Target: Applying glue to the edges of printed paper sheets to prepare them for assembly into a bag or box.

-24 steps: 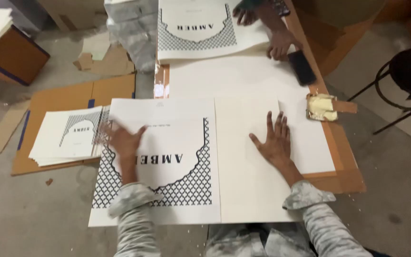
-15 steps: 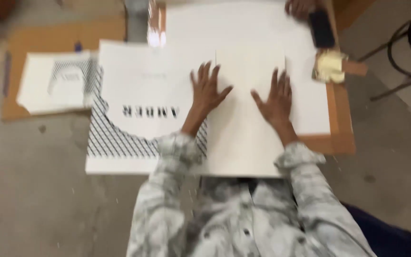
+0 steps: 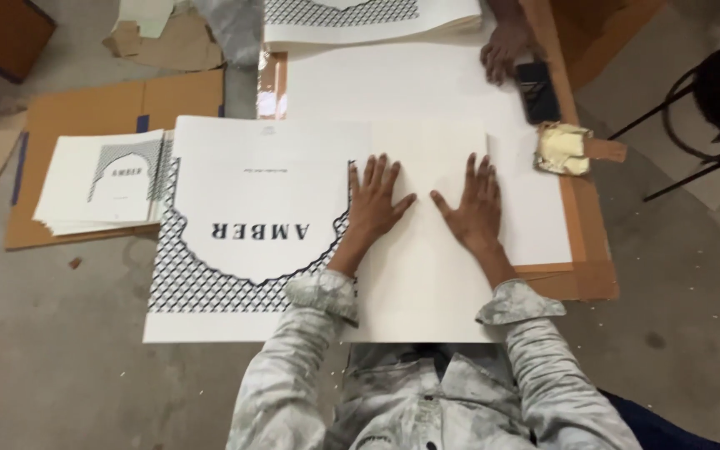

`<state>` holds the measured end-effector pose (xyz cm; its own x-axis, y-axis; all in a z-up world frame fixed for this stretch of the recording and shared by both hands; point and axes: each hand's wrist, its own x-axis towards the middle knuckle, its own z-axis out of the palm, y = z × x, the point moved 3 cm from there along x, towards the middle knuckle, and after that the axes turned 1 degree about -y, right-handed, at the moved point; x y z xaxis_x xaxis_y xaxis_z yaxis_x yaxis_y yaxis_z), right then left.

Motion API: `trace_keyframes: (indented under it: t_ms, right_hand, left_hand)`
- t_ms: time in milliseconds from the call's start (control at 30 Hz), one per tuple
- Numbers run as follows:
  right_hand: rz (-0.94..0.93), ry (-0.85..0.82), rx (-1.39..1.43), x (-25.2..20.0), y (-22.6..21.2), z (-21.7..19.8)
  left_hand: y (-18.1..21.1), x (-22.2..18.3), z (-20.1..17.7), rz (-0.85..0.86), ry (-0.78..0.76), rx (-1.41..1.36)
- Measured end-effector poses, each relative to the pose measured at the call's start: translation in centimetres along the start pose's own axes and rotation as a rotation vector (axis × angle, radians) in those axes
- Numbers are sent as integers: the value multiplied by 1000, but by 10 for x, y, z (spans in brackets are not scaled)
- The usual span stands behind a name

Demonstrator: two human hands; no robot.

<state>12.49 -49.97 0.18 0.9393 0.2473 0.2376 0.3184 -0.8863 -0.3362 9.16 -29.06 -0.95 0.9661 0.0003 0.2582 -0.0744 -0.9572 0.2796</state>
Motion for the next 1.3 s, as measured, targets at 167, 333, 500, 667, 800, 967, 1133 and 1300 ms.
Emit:
trace_keyframes:
  t_ms: [167,333,500,667,800,967,1133,1300]
  right_hand:
    - [42,-40,1,0,-3,-7]
    - [62,-60,-18,1,-3,-8]
    - [69,-72,45,0,-7,-13]
    - [-83,0,1,-2,-9,-12]
    - [-102,-56,103,-2,-12,-16]
    - [-89,-61,103,-1,-10,-13]
    - [-97,-47,83,-2,-9,-12]
    - [-91,-42,101,-1,-10,-14]
  left_hand:
    - [5,0,-9,-7,-13,-10]
    - [6,-1,-11,7,-1,-6]
    - [6,-2,-12,-3,13,-14]
    - [8,-1,-17,-12,1,-31]
    - [7,-2,-17,-9,26,-43]
    - [8,-1,-17,-23,13,-34]
    - [8,-2,-18,-31,-3,-42]
    - [8,-1,-17,-30,-1,-44]
